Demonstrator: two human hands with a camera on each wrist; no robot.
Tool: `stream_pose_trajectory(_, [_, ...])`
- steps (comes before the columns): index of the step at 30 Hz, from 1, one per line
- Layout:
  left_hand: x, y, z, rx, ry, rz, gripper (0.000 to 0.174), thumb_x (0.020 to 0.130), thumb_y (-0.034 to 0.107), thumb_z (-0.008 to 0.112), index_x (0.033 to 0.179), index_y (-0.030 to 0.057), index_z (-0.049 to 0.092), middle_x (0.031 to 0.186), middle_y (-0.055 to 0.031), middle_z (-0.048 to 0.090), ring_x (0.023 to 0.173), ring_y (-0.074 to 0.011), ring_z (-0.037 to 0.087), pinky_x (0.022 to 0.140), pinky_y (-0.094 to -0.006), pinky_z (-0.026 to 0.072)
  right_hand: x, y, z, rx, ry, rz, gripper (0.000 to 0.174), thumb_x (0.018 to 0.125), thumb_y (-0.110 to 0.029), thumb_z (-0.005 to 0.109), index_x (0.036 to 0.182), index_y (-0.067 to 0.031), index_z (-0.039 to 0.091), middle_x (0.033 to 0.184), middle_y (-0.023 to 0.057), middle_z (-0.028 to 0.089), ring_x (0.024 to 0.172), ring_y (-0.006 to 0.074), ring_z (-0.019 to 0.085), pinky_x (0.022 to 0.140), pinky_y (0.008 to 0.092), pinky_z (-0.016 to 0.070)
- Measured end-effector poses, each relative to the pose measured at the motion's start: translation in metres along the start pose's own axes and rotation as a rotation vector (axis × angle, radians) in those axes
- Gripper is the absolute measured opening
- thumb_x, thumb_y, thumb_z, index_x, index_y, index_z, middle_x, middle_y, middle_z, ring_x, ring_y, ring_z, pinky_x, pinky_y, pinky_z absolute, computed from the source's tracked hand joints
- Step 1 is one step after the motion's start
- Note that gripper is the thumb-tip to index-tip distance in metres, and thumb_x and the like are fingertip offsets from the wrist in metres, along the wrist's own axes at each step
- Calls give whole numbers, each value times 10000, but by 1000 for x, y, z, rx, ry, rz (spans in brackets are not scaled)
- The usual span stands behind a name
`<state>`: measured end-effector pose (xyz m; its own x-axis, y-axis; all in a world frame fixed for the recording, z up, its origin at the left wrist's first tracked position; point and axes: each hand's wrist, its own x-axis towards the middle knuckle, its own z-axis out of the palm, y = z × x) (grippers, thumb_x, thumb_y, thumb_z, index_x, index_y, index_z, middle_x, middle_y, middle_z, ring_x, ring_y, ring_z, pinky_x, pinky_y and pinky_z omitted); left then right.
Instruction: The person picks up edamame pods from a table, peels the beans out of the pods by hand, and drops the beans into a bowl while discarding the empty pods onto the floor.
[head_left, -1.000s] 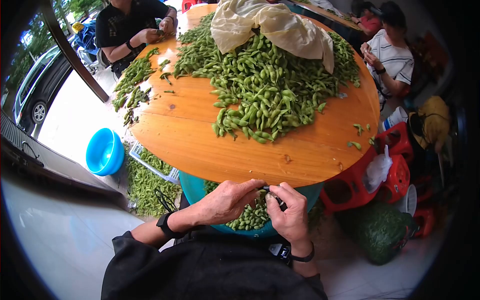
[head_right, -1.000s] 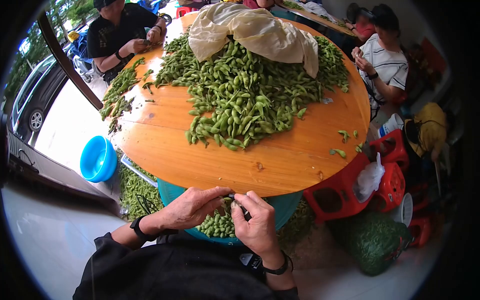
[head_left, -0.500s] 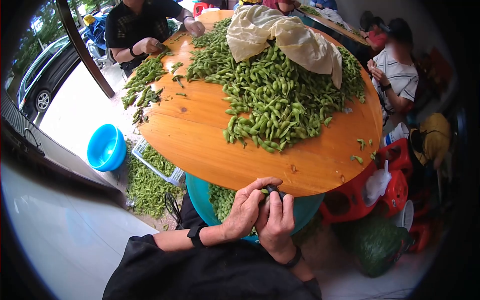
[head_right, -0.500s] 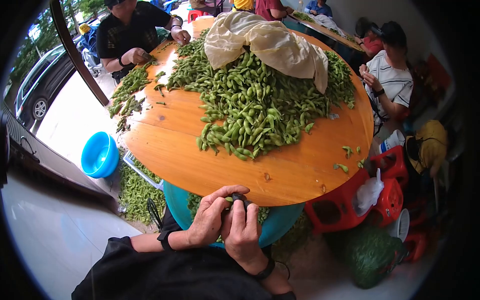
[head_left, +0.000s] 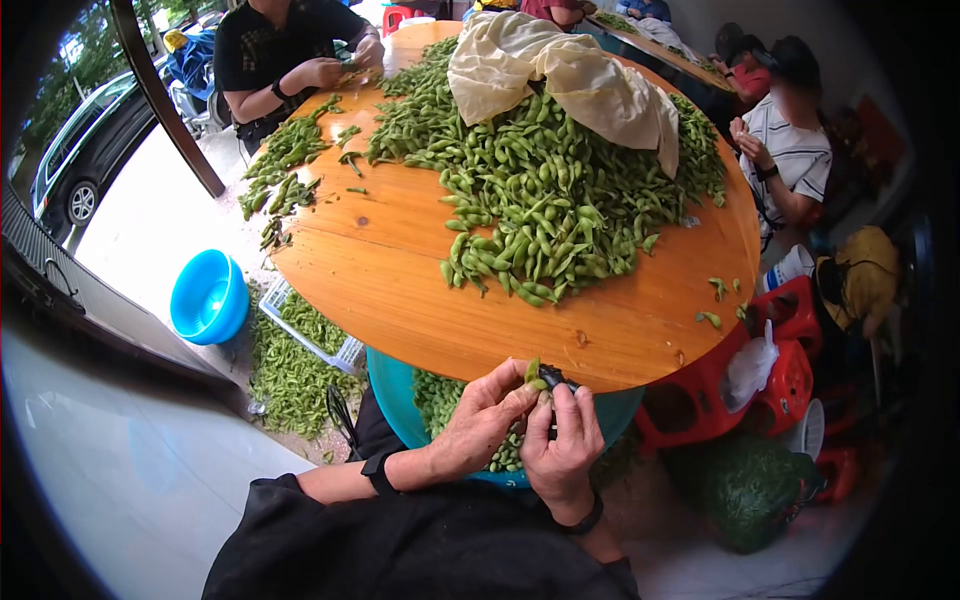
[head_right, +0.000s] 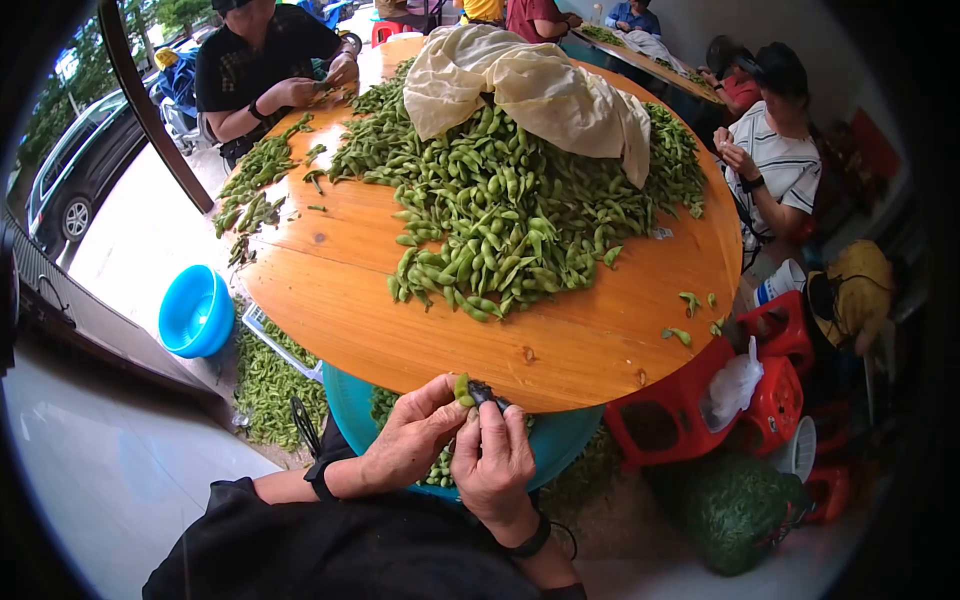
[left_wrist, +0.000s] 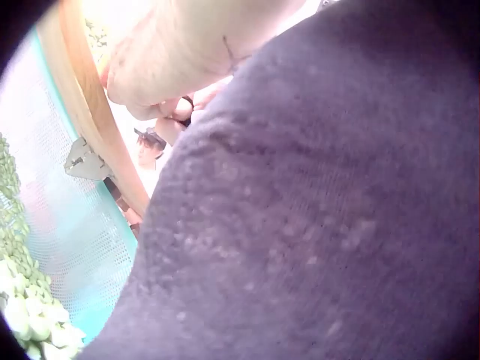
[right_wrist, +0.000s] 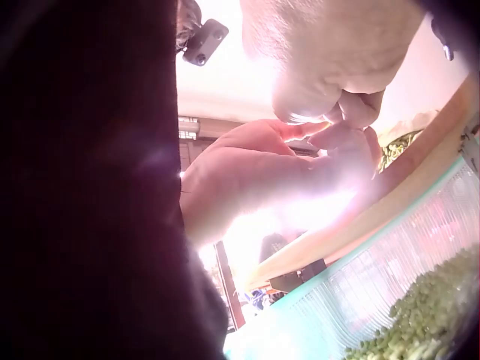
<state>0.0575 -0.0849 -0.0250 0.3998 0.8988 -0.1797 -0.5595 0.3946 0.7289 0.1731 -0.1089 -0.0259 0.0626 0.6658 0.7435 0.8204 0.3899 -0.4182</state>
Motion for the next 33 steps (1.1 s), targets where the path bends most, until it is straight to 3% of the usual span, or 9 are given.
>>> stream_pose_trajectory(7, [2, 16, -21, 245, -96, -126, 210, 1045, 184, 479, 1019, 29, 619, 675, 8, 538, 550, -67, 463, 518, -224, 395, 4, 12, -23, 840, -255, 684, 103, 918, -9, 603, 987, 66, 618, 691, 39, 540, 531, 101, 511, 482, 261, 407])
stream_pose_trajectory(11, [0, 19, -30, 257, -205, -191, 205, 1034, 159, 510, 1096, 7, 632, 849, -29, 597, 677, -95, 535, 564, -235, 429, 8, 16, -25, 1146, -310, 911, 144, 959, -33, 558, 1040, 59, 635, 699, -25, 504, 528, 31, 411, 448, 204, 295])
stream_pose_trajectory(13, [0, 7, -27, 77, -151, -142, 192, 1029, 140, 511, 1085, 7, 637, 919, -34, 614, 715, -96, 539, 604, -239, 435, 3, 19, -21, 1084, -321, 890, 123, 948, -23, 562, 1012, 61, 626, 717, -6, 519, 526, 39, 444, 453, 216, 334])
stream_pose_trajectory(16, [-1, 5, -17, -4, -53, -73, 182, 986, 90, 476, 1037, -8, 620, 762, -4, 559, 629, -79, 470, 572, -223, 371, -1, 14, -16, 355, -222, 224, 165, 816, 16, 647, 976, 42, 617, 809, 171, 580, 679, 323, 621, 596, 356, 506])
stream_pose_trajectory(19, [-2, 7, -13, -58, 16, -105, 217, 943, 46, 475, 1088, -17, 623, 746, -2, 534, 620, -86, 452, 572, -222, 355, -3, 12, -11, 302, -141, 96, 164, 813, 27, 644, 973, 46, 616, 815, 165, 587, 676, 327, 624, 600, 366, 511])
stream_pose_trajectory(23, [-2, -8, -40, -324, -201, -116, 283, 948, -8, 455, 1168, -6, 633, 1015, -31, 632, 753, -106, 534, 651, -254, 451, -9, 18, -11, 478, -176, 319, 146, 810, 39, 635, 954, 49, 616, 783, 143, 576, 660, 284, 617, 584, 338, 496])
stream_pose_trajectory(25, [-9, 7, -26, -102, -25, -243, 325, 948, -13, 436, 1224, -8, 609, 1039, -43, 634, 779, -113, 540, 706, -261, 479, -4, 20, -19, 610, -196, 429, 112, 857, 30, 605, 966, 58, 609, 769, 86, 566, 570, 146, 561, 511, 276, 441])
stream_pose_trajectory(29, [-15, 37, -35, 811, -529, -62, 290, 975, 26, 475, 1213, 19, 642, 1044, -87, 683, 901, -180, 635, 809, -334, 529, -13, 56, -72, 689, -20, 549, 146, 910, 18, 558, 1036, 84, 594, 805, 63, 570, 545, 74, 503, 438, 232, 383])
stream_pose_trajectory(33, [-3, 87, -47, 1174, -448, 382, 141, 909, 72, 636, 1028, 16, 685, 932, -132, 707, 867, -290, 699, 760, -376, 558, -17, 102, -161, 62, -185, 645, 197, 891, 23, 551, 1058, 112, 604, 784, 107, 596, 494, 99, 491, 443, 278, 386])
